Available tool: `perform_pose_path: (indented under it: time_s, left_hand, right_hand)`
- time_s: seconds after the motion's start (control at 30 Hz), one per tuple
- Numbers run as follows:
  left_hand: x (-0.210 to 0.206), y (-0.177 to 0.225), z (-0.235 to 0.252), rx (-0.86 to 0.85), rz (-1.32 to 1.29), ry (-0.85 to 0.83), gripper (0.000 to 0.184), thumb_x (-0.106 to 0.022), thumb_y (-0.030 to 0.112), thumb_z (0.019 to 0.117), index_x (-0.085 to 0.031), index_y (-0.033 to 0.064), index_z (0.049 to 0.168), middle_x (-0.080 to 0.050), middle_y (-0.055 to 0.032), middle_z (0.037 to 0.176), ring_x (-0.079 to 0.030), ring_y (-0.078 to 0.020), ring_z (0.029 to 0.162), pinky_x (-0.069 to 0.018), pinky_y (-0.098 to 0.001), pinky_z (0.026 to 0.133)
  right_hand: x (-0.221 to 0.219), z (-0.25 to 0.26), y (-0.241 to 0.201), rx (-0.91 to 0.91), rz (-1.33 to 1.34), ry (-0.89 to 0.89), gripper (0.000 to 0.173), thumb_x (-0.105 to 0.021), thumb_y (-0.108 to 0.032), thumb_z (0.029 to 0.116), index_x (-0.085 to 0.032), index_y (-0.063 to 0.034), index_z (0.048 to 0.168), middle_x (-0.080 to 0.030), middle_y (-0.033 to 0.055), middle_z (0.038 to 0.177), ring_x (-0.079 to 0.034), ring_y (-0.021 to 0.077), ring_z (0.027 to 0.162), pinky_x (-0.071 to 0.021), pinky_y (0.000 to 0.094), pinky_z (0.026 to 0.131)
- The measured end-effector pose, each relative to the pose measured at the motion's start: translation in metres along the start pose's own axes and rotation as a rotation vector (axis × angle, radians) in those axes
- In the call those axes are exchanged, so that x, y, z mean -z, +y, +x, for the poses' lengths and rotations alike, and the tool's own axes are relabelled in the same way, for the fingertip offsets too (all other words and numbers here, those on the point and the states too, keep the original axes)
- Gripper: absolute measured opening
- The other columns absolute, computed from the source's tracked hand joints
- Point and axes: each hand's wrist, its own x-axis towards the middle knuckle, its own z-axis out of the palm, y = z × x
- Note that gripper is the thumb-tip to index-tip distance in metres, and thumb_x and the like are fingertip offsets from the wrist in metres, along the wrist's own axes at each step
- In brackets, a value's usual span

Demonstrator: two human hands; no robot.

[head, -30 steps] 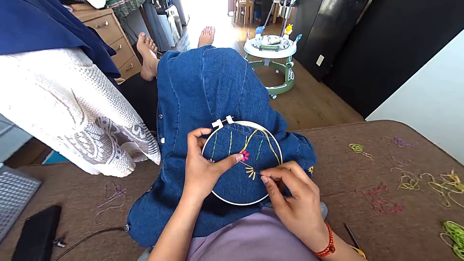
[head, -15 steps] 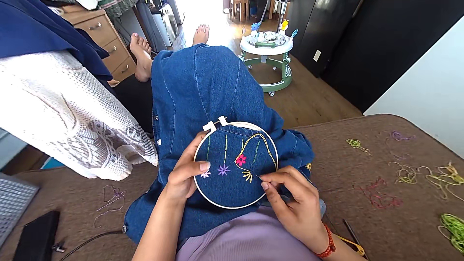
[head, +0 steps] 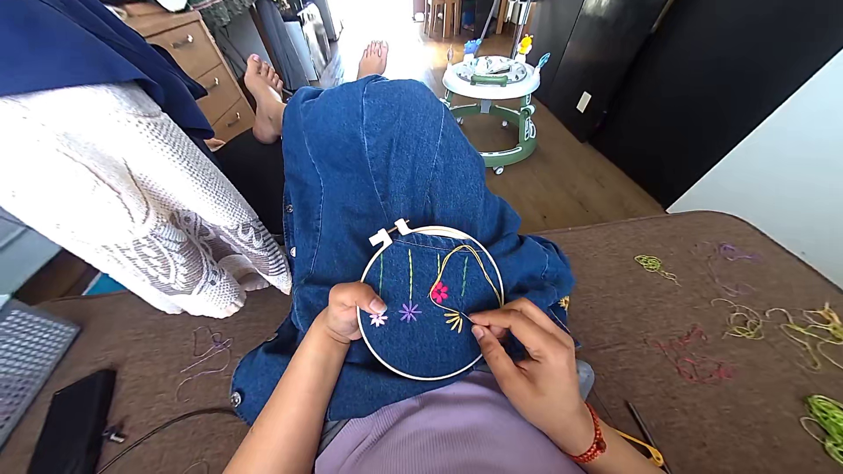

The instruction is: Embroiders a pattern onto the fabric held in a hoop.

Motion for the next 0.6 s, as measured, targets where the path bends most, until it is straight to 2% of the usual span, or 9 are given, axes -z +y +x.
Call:
perform_pose_path:
  time_s: [0.13, 0.47, 0.6]
  left_hand:
    - [0.0015, -0.0011, -0.0006, -0.007, -0.026, -0.025, 0.026, -0.058, 0.01, 0.0934, -0.079, 0.0169, 0.107, -0.078, 0.0036, 0.105, -0.072, -0.0036, 0.099, -0.0581, -0.0211, 0.086]
    - [0.0005, -0.0027, -0.0014, -0.027, -0.027, -0.027, 0.026, -0.059, 0.011, 0.0931, -0.078, 0.0166, 0.109, -0.077, 0.0034, 0.107, -0.072, -0.0037, 0.101, -0.0573, -0.0209, 0.087]
    - [0.0002, -0.0025, -0.0014, -0.019, -0.031, -0.034, 0.025, -0.059, 0.011, 0.0933, -0.079, 0.0167, 0.107, -0.077, 0.0038, 0.106, -0.072, -0.0034, 0.1, -0.0572, -0.0205, 0.087]
  right_hand:
    - [0.0008, 0.0015, -0.0054, -0.005, -0.075, -0.036, 0.015, -0.064, -0.017, 0.0922, -0.077, -0.0086, 0.093, -0.065, -0.0021, 0.084, -0.06, -0.0022, 0.077, -0.0517, 0.0106, 0.071]
    - [0.0018, 0.0031, -0.0085, -0.02, -0.109, -0.054, 0.017, -0.063, -0.016, 0.0911, -0.077, -0.0085, 0.093, -0.063, -0.0029, 0.08, -0.058, -0.0033, 0.074, -0.0493, 0.0091, 0.067]
    - [0.0029, 0.0036, -0.0093, -0.019, -0.113, -0.064, 0.018, -0.062, -0.016, 0.0914, -0.078, -0.0084, 0.093, -0.062, -0.0027, 0.08, -0.057, -0.0037, 0.073, -0.049, 0.0087, 0.066]
